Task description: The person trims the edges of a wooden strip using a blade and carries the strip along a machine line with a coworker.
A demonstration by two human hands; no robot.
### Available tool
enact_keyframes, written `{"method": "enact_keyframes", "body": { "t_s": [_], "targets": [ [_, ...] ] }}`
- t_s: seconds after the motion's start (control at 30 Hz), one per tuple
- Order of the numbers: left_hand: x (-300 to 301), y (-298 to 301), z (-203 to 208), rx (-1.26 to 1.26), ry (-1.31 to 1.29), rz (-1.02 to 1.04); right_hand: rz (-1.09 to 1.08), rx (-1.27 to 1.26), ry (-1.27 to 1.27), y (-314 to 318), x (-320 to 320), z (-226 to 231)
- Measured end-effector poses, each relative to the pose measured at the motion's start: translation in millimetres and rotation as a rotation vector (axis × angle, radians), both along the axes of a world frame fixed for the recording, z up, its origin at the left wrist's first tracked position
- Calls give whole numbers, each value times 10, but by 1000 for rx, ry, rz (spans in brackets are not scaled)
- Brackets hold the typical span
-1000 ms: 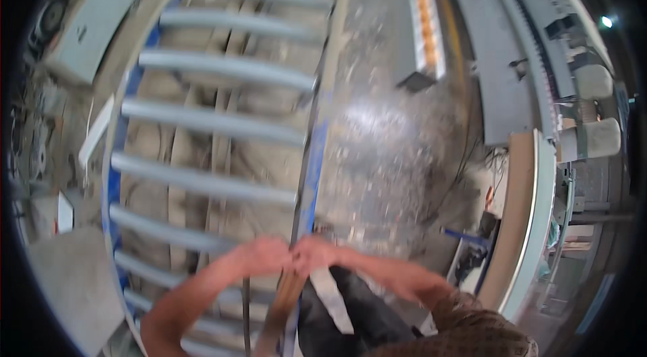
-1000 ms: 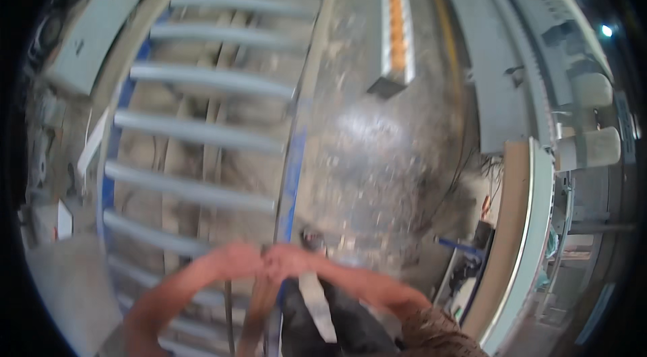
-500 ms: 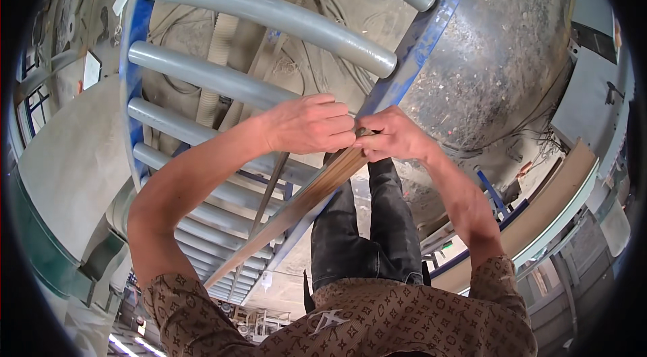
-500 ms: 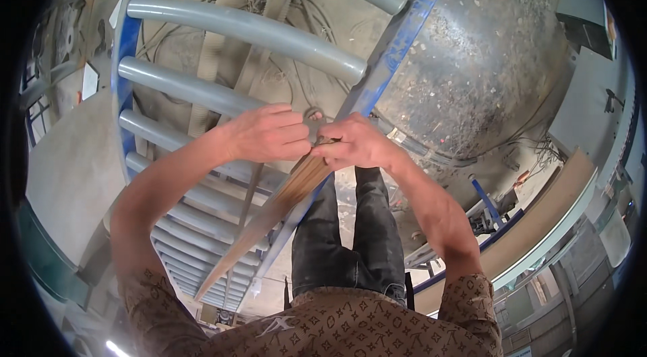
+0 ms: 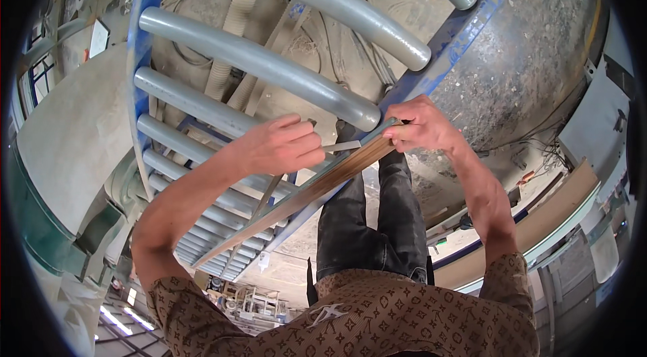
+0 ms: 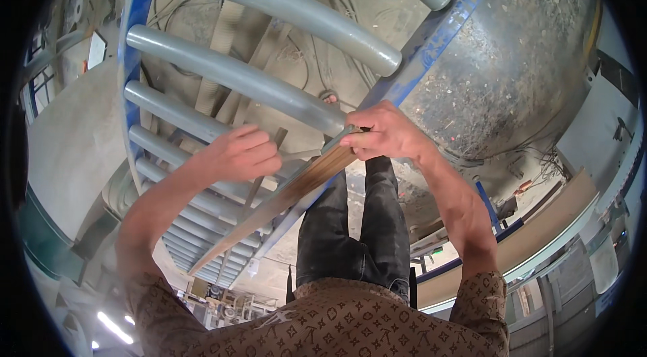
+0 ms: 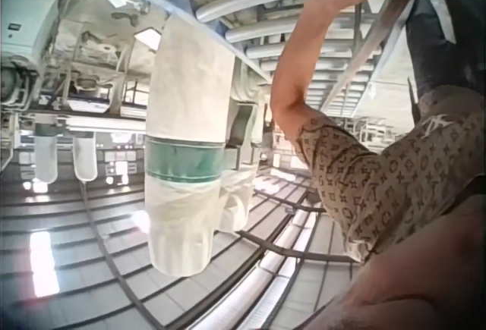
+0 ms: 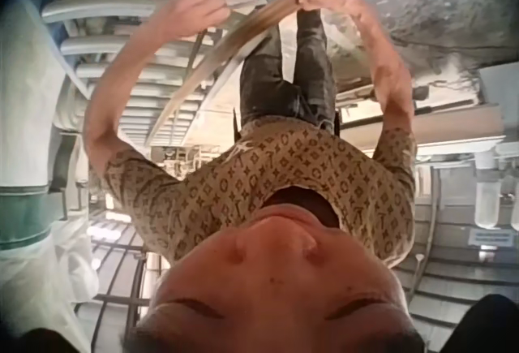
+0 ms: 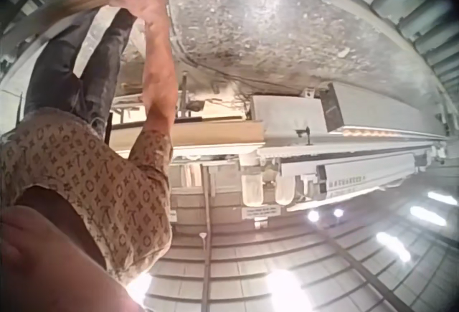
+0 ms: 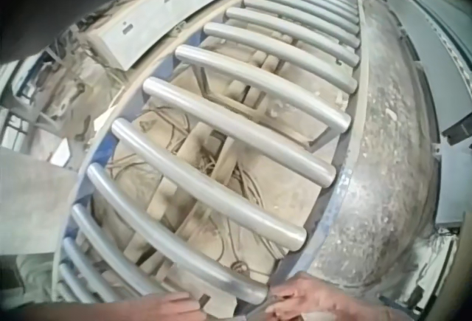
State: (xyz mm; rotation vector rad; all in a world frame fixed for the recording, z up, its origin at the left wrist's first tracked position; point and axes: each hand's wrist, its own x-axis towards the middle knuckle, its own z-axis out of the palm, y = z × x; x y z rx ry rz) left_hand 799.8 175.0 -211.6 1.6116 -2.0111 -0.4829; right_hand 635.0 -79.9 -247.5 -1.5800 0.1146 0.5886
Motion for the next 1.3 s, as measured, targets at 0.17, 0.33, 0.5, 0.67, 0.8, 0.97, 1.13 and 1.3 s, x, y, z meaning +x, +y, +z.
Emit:
{"method": "enact_keyframes", "body": {
  "t_s": [0.17, 0.33, 0.5, 0.67, 0.8, 0.97, 1.13, 1.3],
  "targets": [
    [-103, 217, -120, 47, 87, 138, -16, 10, 28, 134, 14, 9],
    [-498, 256, -97, 697, 995, 905, -50, -52, 86, 184, -117, 34],
    [-936, 37, -260, 816, 773, 800, -114, -49, 160, 266, -143, 26],
    [-992, -153, -326, 879, 888, 905, -83, 17, 296, 233, -44, 142],
    [-954, -99, -248, 853, 1041, 804, 38, -139, -51, 202, -167, 28],
    [-874, -28, 2, 976, 1185, 810, 1, -49, 100, 205, -4, 127],
    [-739, 670, -10, 324, 1081, 1203, 21, -115, -63, 132, 60, 20],
    [85, 2140, 710, -603, 1483, 1388, -232, -192, 111, -172, -393, -74]
  ]
}}
